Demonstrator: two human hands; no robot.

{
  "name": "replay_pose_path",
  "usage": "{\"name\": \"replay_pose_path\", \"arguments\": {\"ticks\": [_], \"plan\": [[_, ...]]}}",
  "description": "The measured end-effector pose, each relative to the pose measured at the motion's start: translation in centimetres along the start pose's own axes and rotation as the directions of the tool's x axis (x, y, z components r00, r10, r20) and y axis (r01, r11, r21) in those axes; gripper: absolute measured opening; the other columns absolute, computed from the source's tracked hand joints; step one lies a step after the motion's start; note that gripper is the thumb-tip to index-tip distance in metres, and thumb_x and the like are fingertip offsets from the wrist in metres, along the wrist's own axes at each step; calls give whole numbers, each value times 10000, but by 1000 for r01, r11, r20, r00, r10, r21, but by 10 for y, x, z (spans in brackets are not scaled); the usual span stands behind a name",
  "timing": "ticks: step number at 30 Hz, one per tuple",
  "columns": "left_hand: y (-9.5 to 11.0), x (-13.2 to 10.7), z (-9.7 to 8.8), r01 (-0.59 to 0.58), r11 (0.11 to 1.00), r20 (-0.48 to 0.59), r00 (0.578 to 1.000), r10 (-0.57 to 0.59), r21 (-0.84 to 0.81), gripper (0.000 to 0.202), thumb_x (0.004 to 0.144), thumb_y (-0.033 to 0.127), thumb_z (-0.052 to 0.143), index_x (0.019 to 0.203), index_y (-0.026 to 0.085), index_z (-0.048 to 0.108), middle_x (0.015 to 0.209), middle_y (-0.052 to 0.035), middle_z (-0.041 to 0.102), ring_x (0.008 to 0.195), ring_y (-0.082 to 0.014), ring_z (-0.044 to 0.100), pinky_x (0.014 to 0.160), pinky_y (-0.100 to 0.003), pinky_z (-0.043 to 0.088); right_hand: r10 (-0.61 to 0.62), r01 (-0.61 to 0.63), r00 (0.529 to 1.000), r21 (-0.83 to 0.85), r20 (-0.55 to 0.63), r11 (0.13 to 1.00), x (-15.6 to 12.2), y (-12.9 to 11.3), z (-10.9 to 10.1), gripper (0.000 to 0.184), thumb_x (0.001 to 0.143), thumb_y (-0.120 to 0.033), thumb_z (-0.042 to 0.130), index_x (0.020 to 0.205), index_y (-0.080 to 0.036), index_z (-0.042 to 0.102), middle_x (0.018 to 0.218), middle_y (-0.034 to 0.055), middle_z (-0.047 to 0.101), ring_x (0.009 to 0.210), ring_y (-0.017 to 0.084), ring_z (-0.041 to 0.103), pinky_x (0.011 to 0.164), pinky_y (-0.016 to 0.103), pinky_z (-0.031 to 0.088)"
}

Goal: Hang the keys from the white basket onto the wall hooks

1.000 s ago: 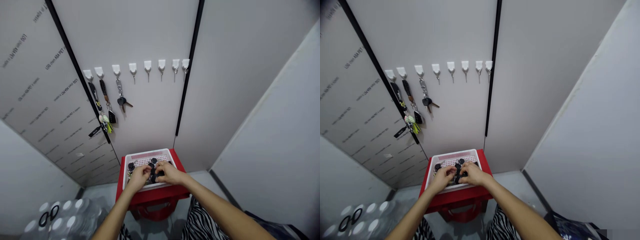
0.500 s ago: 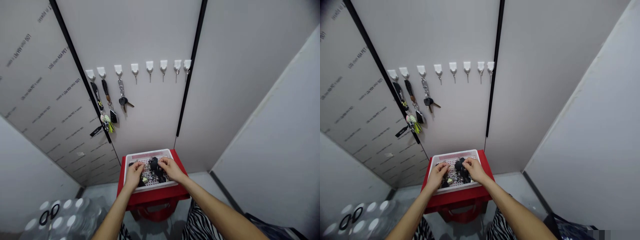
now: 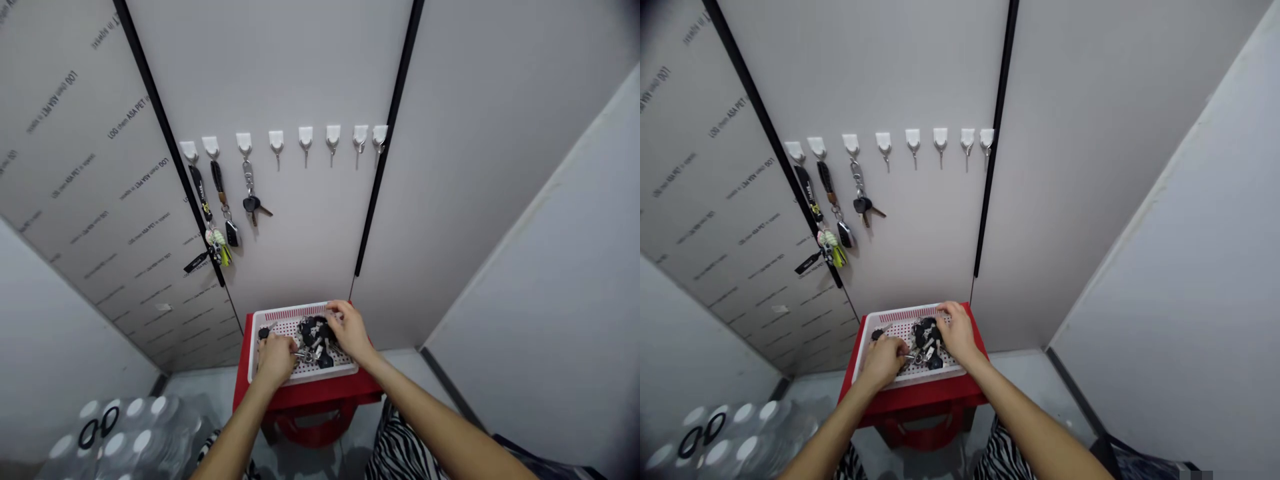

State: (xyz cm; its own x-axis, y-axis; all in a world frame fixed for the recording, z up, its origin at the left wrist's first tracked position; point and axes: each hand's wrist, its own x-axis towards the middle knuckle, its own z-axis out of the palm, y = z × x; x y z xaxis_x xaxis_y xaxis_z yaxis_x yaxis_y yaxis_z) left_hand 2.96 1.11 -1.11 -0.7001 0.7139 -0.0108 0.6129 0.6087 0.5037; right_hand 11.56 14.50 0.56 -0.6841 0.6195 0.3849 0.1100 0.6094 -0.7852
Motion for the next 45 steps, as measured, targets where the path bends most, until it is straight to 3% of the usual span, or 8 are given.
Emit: {"name": "replay_pose_path", "arguments": {"ticks": [2,5,10,18,22,27,35,45], "plan": [[1,0,-2,-47,996,-33,998,45,-71,158,547,107,447,601,180,576,687,-55,559,770,-194,462,713,-319,308,-112,128,980,-93,163,987,-4,-3,0,128,633,-196,438,706,-165,538,742,37,539,731,136,461,671,248,342],[5,1,-10,-140,955,-43,990,134,-261,170,556,92,429,635,175,555,660,-20,548,690,-138,473,658,-250,343,-161,231,888,-115,431,966,-11,-6,5,148,614,-195,474,729,-175,565,709,28,559,681,132,469,639,242,344],[16,6,-33,-207,818,-124,978,166,-538,132,570,120,434,670,154,513,640,4,529,627,-98,474,620,-206,364,-112,123,848,13,517,992,-11,-15,15,151,641,-197,433,697,-161,568,610,-1,553,576,104,461,566,215,342],[24,27,-45,-217,629,-265,964,18,-746,140,585,195,467,708,130,482,656,-10,527,634,-101,492,617,-216,395,39,-168,936,348,350,922,16,-43,19,127,609,-233,456,653,-131,518,529,-26,483,493,73,417,488,193,329],[36,33,-56,-294,630,-349,936,38,-719,176,623,204,438,773,129,491,740,-38,562,678,-110,512,661,-235,401,83,-214,955,469,285,857,49,-67,14,128,593,-254,465,633,-134,485,478,-44,444,421,54,380,431,186,311],[62,52,-103,-397,642,-516,856,2,-656,242,628,144,427,865,123,467,837,-66,558,738,-106,518,706,-238,402,28,-128,983,571,180,811,100,-119,2,110,568,-235,486,605,-132,477,477,-46,457,420,48,397,421,179,324],[96,95,-184,-516,749,-695,711,105,-415,312,609,62,408,905,112,494,852,-66,575,771,-118,522,750,-268,387,33,-27,999,645,4,764,174,-185,-8,38,619,-162,451,635,-131,466,480,-46,457,406,35,415,392,155,334],[96,126,-199,-436,797,-670,740,53,-418,312,611,43,378,870,121,532,858,-62,589,791,-136,521,746,-282,378,152,-93,985,491,-81,866,206,-194,0,46,627,-143,458,625,-120,498,509,-5,501,406,56,451,403,187,371]]}}
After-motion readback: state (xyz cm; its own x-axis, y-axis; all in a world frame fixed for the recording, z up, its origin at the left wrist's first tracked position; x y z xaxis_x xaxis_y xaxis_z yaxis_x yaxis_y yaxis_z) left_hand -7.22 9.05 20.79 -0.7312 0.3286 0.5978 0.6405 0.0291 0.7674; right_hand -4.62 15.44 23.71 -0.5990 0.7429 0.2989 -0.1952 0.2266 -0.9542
